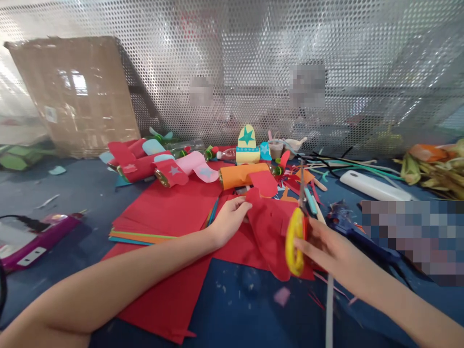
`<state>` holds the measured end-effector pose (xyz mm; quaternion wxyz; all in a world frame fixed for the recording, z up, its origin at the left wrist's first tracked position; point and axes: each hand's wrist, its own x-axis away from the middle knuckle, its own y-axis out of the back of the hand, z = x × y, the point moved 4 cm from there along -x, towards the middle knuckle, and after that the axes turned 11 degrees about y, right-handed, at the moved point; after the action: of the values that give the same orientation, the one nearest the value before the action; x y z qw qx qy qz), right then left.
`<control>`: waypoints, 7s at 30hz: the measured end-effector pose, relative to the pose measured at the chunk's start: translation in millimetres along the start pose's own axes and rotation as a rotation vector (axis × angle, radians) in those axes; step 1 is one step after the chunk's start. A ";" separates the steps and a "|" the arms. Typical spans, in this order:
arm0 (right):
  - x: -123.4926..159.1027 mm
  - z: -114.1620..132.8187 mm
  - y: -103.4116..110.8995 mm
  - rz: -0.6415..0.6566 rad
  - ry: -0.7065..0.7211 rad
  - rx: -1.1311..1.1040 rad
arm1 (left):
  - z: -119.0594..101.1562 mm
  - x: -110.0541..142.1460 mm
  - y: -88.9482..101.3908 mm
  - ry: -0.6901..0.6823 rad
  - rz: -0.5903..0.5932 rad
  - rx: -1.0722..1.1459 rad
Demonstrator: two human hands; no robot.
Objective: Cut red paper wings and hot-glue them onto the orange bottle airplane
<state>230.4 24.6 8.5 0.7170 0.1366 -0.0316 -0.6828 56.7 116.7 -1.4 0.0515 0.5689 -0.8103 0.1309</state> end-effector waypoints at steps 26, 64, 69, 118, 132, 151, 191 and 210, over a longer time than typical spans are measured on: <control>-6.6 22.4 20.8 -0.083 0.385 0.987 | -2.7 1.4 0.2 -0.080 0.050 -0.081; -1.5 14.7 1.5 -0.031 0.172 0.438 | 6.0 38.7 -32.1 0.125 0.421 0.078; -1.7 14.2 2.7 -0.053 0.173 0.435 | 10.2 37.3 -31.2 0.166 0.354 -0.057; 2.9 6.9 -9.6 0.060 0.201 0.108 | 8.0 48.0 -30.0 -0.106 0.267 -0.205; -1.4 12.0 -8.3 0.049 0.142 -0.030 | 10.5 49.7 -31.7 -0.148 0.329 -0.198; -5.5 0.5 -4.1 -0.025 -0.042 -0.302 | 12.8 38.4 -25.8 0.186 0.372 0.184; 12.1 39.9 2.0 -0.181 0.622 0.415 | -24.0 64.4 -19.4 -0.730 0.060 -0.592; 15.3 41.7 -6.0 -0.124 0.712 0.535 | -28.1 67.5 -24.5 -0.799 0.121 -0.667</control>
<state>215.9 2.9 44.9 0.5804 0.5451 0.0500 -0.6030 54.3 55.2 45.0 -0.0908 0.4794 -0.7957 -0.3588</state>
